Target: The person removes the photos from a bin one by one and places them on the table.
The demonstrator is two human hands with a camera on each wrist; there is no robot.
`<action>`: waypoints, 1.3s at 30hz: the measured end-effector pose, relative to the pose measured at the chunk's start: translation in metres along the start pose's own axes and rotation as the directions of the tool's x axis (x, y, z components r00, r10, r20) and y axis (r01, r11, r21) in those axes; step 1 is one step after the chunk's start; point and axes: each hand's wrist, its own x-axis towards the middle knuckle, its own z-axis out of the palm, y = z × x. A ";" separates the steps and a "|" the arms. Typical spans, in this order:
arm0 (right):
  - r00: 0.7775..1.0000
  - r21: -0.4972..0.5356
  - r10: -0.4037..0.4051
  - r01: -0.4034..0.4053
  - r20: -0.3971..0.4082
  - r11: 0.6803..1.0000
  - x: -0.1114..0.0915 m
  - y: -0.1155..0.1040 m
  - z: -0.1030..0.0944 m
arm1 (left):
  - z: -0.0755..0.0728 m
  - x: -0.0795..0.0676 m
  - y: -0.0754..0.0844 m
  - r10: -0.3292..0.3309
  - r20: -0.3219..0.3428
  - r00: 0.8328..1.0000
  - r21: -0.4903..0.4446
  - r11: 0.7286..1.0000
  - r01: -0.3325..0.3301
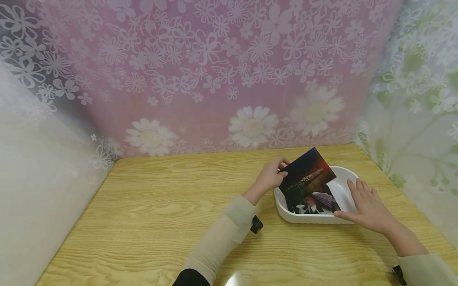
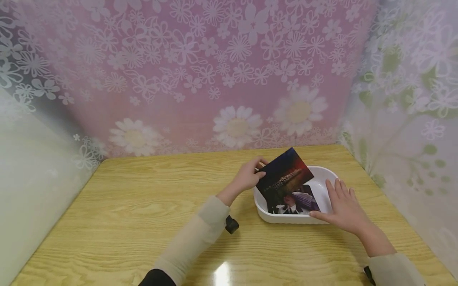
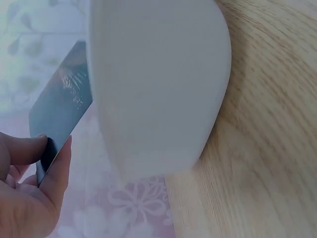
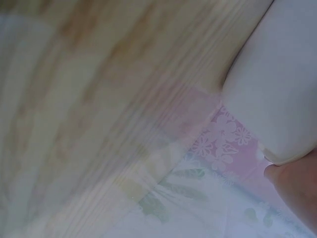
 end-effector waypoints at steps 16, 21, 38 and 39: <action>1.000 0.000 -0.003 0.003 0.000 1.000 0.000 -0.001 0.000 | -0.047 -0.043 -0.055 -0.240 0.125 0.963 -0.750 0.613 0.250; 1.000 -0.005 -0.007 0.007 -0.009 1.000 0.000 -0.001 0.000 | -0.055 -0.051 -0.071 -0.298 0.087 0.950 -0.732 0.628 0.265; 1.000 0.011 0.014 -0.015 0.010 1.000 -0.001 -0.003 -0.002 | -0.069 -0.062 -0.090 -0.408 0.063 0.911 -0.571 0.734 0.368; 1.000 0.011 0.015 -0.015 0.011 1.000 -0.001 -0.003 -0.002 | -0.069 -0.062 -0.090 -0.405 0.064 0.912 -0.564 0.739 0.368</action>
